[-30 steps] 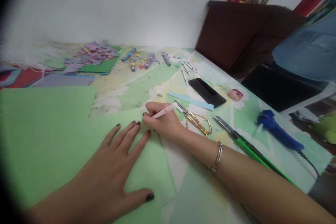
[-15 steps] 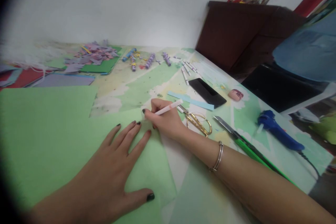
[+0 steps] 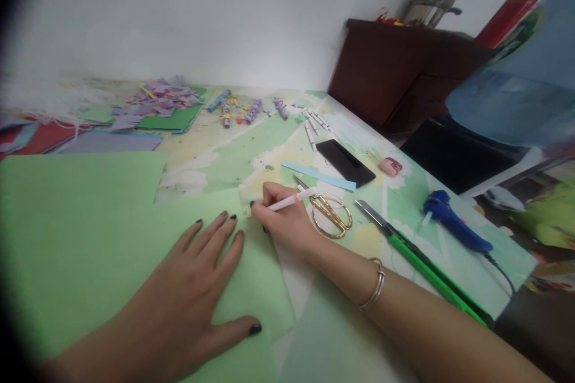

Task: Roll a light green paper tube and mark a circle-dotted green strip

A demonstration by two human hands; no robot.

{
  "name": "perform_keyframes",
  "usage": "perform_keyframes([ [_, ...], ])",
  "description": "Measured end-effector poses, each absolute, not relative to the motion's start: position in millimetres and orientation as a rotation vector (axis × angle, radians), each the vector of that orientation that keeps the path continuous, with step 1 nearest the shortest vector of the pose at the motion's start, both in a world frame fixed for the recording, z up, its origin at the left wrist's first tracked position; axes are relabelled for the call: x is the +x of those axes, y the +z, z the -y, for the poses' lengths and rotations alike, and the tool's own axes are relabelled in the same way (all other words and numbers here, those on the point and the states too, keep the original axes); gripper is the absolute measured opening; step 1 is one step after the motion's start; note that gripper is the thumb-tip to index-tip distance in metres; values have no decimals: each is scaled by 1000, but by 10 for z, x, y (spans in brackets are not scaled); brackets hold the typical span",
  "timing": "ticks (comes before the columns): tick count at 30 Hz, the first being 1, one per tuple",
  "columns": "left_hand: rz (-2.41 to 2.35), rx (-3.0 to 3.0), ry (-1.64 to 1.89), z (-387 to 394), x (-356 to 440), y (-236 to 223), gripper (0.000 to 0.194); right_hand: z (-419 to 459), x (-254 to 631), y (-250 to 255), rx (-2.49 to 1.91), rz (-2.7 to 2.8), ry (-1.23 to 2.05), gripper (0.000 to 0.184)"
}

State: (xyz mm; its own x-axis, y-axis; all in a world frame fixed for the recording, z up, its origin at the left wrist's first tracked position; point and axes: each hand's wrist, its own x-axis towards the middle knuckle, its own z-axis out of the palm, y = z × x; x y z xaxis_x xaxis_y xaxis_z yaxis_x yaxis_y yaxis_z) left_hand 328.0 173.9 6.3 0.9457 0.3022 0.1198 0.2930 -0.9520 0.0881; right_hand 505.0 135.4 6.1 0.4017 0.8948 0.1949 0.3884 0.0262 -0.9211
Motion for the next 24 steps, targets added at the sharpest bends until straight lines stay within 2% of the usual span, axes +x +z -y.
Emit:
perform_keyframes([
  [7, -449, 3003, 249, -1745, 3269, 52, 83, -1384, 4995, 43, -1581, 1245, 437, 30],
  [24, -447, 2995, 235, -1747, 3255, 66, 84, -1424, 5016, 61, -1587, 1328, 420, 30],
])
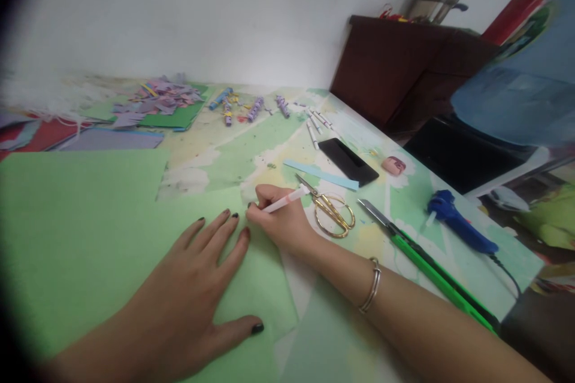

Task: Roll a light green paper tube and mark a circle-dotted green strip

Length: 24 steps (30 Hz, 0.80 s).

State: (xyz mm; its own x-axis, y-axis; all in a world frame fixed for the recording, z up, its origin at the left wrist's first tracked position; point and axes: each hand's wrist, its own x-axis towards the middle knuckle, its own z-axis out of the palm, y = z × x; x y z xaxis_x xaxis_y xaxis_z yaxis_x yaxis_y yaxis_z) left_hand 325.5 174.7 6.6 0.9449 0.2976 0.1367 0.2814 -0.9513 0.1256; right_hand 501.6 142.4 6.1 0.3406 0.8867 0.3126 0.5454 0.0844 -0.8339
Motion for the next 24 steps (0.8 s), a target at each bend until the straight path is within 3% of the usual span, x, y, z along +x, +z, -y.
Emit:
perform_keyframes([
  [24, -434, 2979, 263, -1749, 3270, 44, 84, -1424, 5026, 50, -1635, 1407, 370, 31],
])
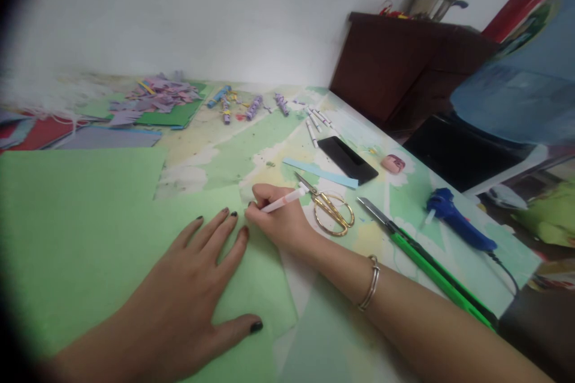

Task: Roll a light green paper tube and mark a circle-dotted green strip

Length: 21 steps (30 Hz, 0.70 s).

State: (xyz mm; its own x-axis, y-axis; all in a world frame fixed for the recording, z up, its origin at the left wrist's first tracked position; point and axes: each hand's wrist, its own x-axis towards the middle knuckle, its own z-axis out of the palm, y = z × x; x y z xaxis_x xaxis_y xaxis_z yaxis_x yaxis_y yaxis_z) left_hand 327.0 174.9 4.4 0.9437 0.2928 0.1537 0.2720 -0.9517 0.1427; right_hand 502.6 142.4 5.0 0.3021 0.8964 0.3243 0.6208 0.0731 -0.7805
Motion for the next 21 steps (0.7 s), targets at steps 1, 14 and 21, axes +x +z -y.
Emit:
perform_keyframes([
  [1, -439, 2978, 261, -1747, 3269, 42, 83, -1424, 5026, 50, -1632, 1409, 366, 31],
  [14, -439, 2991, 243, -1743, 3264, 41, 83, -1425, 5005, 66, -1634, 1380, 422, 31],
  [21, -442, 2988, 250, -1744, 3259, 35, 83, -1432, 5021, 56, -1642, 1404, 377, 31],
])
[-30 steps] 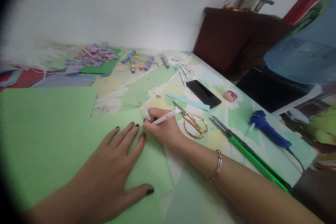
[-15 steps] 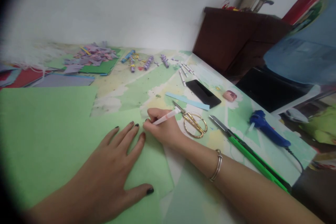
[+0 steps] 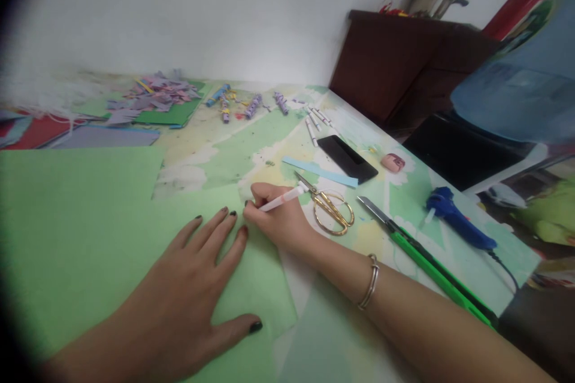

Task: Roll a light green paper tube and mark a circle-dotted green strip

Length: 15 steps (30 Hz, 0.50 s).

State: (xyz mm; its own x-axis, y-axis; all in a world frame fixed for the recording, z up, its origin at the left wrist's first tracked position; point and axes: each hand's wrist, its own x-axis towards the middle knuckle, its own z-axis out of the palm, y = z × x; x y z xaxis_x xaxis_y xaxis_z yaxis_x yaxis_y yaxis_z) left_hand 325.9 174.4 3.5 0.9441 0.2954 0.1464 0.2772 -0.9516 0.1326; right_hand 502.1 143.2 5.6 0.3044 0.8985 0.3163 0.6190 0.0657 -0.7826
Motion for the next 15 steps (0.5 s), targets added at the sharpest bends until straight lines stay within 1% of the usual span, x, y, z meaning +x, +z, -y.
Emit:
perform_keyframes([
  [4, -448, 2975, 270, -1742, 3256, 32, 83, -1433, 5033, 57, -1632, 1419, 358, 31],
  [15, -440, 2984, 267, -1750, 3261, 27, 83, -1418, 5005, 80, -1627, 1378, 438, 31],
])
